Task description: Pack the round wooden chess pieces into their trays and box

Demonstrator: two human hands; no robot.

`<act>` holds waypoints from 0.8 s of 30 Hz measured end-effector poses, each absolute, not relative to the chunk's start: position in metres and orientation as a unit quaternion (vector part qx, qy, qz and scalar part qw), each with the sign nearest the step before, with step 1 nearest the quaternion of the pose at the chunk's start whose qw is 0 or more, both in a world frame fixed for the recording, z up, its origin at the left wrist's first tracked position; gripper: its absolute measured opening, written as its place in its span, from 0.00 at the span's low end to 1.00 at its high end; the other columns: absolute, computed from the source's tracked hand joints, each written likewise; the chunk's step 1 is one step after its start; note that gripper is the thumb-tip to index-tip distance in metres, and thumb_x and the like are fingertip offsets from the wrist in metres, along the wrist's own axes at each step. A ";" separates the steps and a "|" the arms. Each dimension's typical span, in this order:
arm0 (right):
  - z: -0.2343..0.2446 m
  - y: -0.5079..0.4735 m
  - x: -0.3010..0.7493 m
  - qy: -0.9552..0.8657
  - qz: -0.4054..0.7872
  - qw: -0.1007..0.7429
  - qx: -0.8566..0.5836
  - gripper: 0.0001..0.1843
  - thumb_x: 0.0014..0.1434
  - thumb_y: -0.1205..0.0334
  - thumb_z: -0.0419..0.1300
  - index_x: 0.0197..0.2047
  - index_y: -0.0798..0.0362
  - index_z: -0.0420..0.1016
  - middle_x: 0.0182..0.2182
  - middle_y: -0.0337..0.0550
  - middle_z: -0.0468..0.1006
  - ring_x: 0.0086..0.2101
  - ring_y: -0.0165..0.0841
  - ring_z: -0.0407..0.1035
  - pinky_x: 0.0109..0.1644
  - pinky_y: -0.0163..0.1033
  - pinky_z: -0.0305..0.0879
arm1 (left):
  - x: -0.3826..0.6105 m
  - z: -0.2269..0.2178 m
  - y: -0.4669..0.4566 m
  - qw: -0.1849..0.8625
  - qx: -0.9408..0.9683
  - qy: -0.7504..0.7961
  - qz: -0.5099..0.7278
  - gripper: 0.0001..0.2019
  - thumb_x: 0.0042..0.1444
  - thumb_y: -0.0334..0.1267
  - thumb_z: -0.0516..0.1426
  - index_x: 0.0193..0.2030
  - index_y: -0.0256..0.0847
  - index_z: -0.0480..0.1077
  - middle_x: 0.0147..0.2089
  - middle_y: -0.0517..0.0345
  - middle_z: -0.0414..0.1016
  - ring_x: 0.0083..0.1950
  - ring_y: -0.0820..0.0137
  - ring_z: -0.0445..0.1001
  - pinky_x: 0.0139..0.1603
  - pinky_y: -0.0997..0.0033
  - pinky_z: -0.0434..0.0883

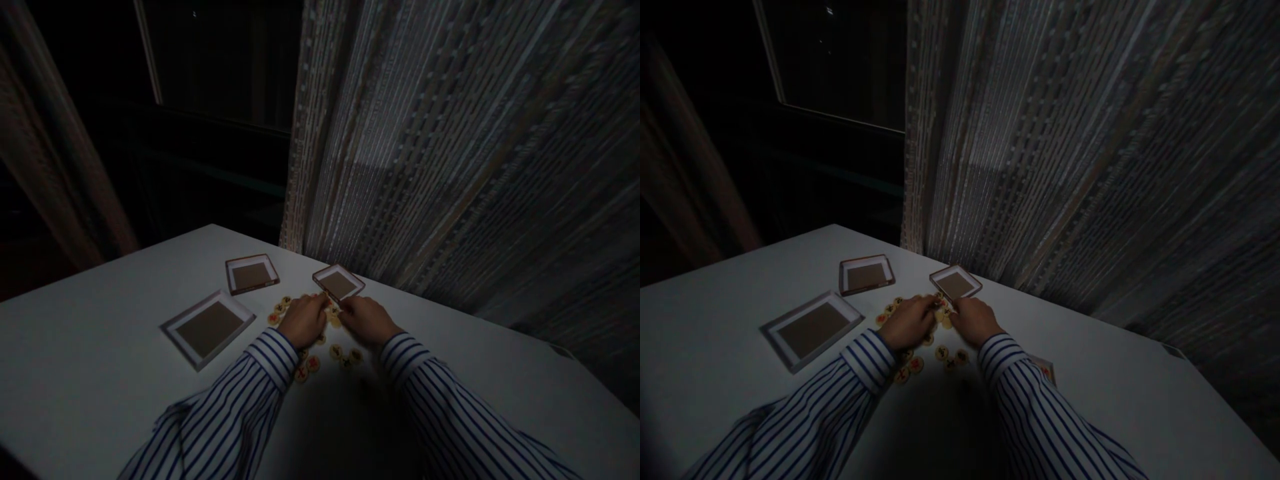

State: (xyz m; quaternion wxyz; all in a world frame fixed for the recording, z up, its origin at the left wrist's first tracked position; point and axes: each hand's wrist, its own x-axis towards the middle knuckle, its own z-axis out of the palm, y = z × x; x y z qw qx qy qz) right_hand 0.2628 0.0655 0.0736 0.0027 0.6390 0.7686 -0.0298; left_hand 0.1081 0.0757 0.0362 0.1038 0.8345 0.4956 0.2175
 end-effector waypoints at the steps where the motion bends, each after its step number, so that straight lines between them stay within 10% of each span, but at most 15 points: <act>1: 0.073 0.067 0.260 0.767 -0.027 0.008 0.641 0.14 0.55 0.58 0.50 0.40 0.51 0.72 0.37 0.47 0.77 0.38 0.37 0.70 0.35 0.36 0.57 | 0.108 0.036 0.076 0.101 0.833 0.499 0.216 0.15 0.53 0.30 0.46 0.46 0.38 0.66 0.41 0.48 0.74 0.43 0.63 0.71 0.44 0.65 0.65; 24: 0.069 0.079 0.240 0.742 0.007 0.050 0.669 0.14 0.53 0.58 0.51 0.39 0.52 0.73 0.37 0.51 0.76 0.39 0.41 0.70 0.36 0.41 0.61 | 0.105 0.039 0.077 0.111 0.797 0.530 0.268 0.16 0.55 0.33 0.46 0.48 0.40 0.67 0.41 0.49 0.75 0.43 0.63 0.72 0.46 0.64 0.64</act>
